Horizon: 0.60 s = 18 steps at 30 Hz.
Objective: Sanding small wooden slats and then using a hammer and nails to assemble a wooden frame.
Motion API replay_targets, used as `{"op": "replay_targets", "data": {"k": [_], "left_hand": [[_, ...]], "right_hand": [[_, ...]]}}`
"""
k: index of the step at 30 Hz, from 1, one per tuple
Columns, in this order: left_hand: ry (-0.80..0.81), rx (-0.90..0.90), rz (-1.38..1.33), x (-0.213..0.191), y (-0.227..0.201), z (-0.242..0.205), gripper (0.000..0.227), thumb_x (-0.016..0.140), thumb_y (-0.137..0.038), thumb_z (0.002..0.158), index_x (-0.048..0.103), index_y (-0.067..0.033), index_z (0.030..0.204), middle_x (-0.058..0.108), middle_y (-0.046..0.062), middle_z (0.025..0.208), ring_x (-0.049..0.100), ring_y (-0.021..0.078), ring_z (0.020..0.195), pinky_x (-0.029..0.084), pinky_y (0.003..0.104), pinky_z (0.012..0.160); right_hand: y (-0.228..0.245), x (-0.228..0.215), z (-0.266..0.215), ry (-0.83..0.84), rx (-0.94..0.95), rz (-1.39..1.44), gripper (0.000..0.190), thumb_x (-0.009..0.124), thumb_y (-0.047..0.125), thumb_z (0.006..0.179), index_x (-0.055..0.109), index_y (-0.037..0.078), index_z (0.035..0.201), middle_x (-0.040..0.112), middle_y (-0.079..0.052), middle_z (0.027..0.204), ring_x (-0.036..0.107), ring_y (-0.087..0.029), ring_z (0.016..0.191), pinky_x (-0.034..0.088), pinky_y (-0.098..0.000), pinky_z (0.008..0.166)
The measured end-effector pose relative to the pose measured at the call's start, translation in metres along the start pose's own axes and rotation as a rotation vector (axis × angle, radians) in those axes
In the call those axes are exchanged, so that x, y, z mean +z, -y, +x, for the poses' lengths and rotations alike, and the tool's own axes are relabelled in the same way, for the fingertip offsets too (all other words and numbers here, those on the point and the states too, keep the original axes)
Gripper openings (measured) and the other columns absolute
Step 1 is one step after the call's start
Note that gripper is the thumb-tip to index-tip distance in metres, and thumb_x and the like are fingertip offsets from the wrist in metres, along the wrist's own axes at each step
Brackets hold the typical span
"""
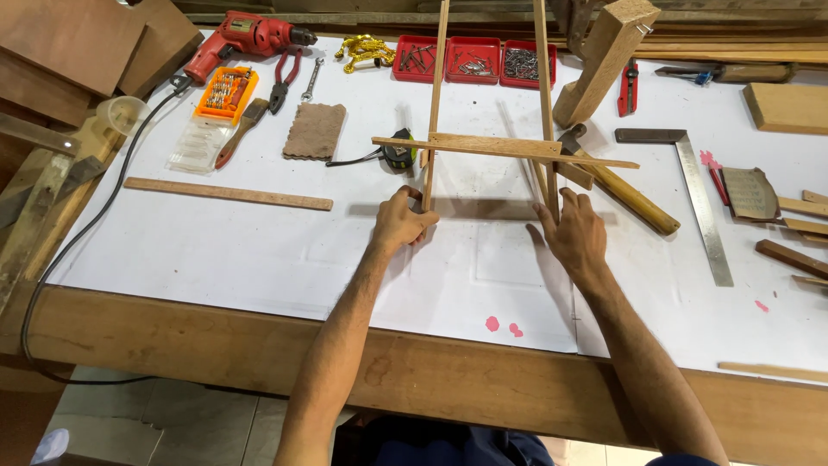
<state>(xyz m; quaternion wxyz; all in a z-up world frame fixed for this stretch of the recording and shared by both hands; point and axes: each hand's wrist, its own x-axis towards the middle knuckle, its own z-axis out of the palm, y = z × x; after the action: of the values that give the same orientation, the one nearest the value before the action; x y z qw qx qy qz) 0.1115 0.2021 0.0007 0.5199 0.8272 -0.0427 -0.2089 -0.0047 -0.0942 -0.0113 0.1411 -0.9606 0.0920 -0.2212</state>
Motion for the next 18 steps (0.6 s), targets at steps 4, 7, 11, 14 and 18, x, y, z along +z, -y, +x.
{"op": "replay_targets", "data": {"k": [4, 7, 11, 14, 18], "left_hand": [[-0.015, 0.020, 0.007, 0.000, -0.003, -0.002, 0.050, 0.077, -0.014, 0.079, 0.057, 0.0042, 0.122, 0.071, 0.010, 0.068, 0.064, 0.0113, 0.049, 0.052, 0.028, 0.040], [-0.003, -0.020, 0.058, -0.002, -0.005, -0.005, 0.052, 0.078, -0.019, 0.082, 0.057, 0.0024, 0.124, 0.070, 0.010, 0.064, 0.063, 0.0115, 0.047, 0.051, 0.028, 0.040], [0.003, 0.005, 0.037, -0.003, 0.000, -0.001, 0.058, 0.083, -0.025, 0.081, 0.057, 0.0043, 0.124, 0.069, 0.009, 0.062, 0.063, 0.0108, 0.047, 0.052, 0.028, 0.040], [0.004, 0.010, 0.050, -0.004, -0.001, -0.005, 0.061, 0.083, -0.027, 0.081, 0.057, 0.0048, 0.125, 0.070, 0.009, 0.062, 0.064, 0.0117, 0.047, 0.052, 0.028, 0.041], [-0.001, 0.066, 0.105, -0.007, -0.002, -0.008, 0.066, 0.086, -0.032, 0.082, 0.056, 0.0057, 0.126, 0.069, 0.009, 0.061, 0.065, 0.0127, 0.048, 0.053, 0.027, 0.045]], "right_hand": [[0.024, -0.013, -0.009, 0.161, 0.105, -0.167, 0.050, 0.070, 0.045, 0.100, 0.070, -0.005, 0.104, 0.069, -0.021, 0.087, 0.069, -0.031, 0.058, 0.055, -0.0405, 0.044], [0.049, -0.012, -0.015, 0.214, 0.108, -0.123, 0.042, 0.068, 0.041, 0.101, 0.073, 0.001, 0.089, 0.071, -0.017, 0.079, 0.068, -0.031, 0.056, 0.053, -0.0422, 0.046], [0.076, -0.006, -0.005, 0.092, -0.021, -0.023, 0.038, 0.073, 0.035, 0.097, 0.069, 0.002, 0.079, 0.071, -0.017, 0.077, 0.067, -0.033, 0.057, 0.052, -0.0452, 0.049], [0.084, 0.004, 0.001, 0.125, -0.040, 0.037, 0.038, 0.074, 0.035, 0.097, 0.066, 0.002, 0.081, 0.071, -0.016, 0.078, 0.067, -0.032, 0.059, 0.052, -0.0449, 0.049], [0.126, -0.001, 0.018, 0.068, -0.193, 0.340, 0.036, 0.074, 0.031, 0.095, 0.064, -0.001, 0.106, 0.071, -0.018, 0.083, 0.070, -0.028, 0.061, 0.054, -0.0410, 0.050]]}}
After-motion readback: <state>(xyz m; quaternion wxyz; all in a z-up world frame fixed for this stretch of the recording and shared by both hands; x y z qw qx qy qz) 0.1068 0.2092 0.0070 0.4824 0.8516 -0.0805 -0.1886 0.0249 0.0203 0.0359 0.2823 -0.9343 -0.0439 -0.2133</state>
